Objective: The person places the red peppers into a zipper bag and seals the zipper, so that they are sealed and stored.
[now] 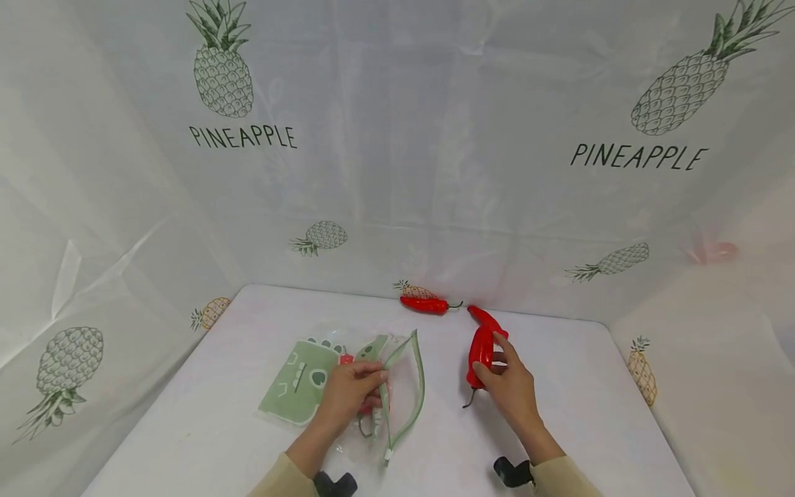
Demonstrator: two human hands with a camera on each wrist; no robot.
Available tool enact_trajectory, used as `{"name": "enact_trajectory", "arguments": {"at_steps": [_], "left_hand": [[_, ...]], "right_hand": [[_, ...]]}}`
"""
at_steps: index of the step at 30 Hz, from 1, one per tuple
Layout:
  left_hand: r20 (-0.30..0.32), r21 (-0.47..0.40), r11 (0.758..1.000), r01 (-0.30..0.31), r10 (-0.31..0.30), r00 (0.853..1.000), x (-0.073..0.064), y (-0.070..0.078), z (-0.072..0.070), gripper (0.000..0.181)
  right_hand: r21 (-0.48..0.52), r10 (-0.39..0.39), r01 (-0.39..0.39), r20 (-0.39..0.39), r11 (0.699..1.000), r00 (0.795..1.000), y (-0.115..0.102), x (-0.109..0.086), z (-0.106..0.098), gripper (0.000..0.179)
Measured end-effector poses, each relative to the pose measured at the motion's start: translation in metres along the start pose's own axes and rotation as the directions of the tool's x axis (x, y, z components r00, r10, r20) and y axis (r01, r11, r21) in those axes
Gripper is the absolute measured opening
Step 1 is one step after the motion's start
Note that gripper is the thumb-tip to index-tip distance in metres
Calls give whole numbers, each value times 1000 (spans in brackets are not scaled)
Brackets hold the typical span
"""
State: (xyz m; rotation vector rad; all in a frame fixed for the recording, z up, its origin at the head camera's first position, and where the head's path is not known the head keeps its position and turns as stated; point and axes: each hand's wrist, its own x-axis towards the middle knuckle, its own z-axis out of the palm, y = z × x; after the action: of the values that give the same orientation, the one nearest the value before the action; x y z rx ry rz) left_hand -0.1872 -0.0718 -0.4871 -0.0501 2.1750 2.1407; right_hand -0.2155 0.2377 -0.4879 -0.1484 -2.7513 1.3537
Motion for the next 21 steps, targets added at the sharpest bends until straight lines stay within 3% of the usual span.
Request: {"name": "enact_trajectory", "arguments": {"at_steps": [10,21], "left_hand": [[8,7,1000,3,-3,1000,0,2,1,26],[0,32,999,-13,13,1000,-1,3,5,26]], "right_hand": [[61,-27,26,20,998,999,-19,-13,13,81],[144,-1,-6,52,990,999,-43,-32,30,80]]}}
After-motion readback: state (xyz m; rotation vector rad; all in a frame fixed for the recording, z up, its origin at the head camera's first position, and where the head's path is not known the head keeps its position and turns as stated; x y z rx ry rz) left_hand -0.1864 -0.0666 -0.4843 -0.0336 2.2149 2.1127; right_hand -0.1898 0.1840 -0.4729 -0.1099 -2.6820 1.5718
